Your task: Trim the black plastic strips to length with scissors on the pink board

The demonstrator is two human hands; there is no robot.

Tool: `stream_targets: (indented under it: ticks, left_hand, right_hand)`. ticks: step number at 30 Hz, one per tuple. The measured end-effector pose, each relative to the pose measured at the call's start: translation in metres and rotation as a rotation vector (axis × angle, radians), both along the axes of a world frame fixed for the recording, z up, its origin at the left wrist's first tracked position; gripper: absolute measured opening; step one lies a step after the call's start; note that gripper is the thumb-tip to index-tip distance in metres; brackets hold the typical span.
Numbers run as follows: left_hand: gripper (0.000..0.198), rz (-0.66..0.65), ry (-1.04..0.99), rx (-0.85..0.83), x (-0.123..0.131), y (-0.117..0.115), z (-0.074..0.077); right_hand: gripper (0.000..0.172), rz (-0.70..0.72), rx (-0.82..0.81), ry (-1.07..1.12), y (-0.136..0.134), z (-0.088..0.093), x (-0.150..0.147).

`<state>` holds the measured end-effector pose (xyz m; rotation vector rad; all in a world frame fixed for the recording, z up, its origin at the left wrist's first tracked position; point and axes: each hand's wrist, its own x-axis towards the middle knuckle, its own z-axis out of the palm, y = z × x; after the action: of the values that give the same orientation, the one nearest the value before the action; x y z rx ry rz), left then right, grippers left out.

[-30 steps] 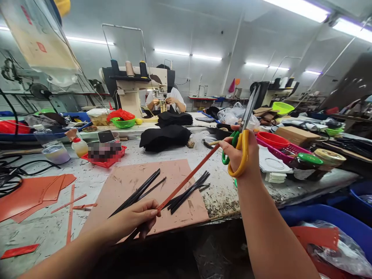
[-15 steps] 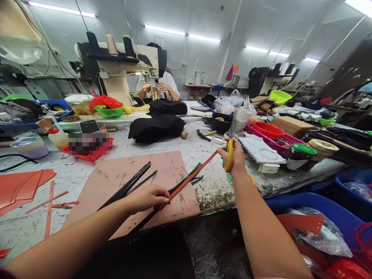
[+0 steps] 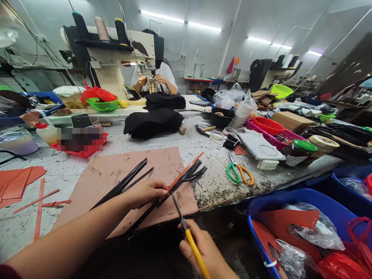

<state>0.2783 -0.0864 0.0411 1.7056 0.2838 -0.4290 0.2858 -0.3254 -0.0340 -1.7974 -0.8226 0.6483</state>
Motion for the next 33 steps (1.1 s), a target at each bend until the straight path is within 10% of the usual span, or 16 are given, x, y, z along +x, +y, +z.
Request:
stream_targets:
  ticks: [4,33]
  left_hand:
    - [0.021,0.024,0.013,0.014,0.001,-0.002,-0.001]
    - [0.035,0.125,0.016,0.048,-0.026,-0.011,0.002]
  right_hand:
    - [0.051,0.071,-0.034,-0.128,0.009,-0.018,-0.031]
    - [0.049,-0.099,0.019,-0.075,0.032,0.005,-0.045]
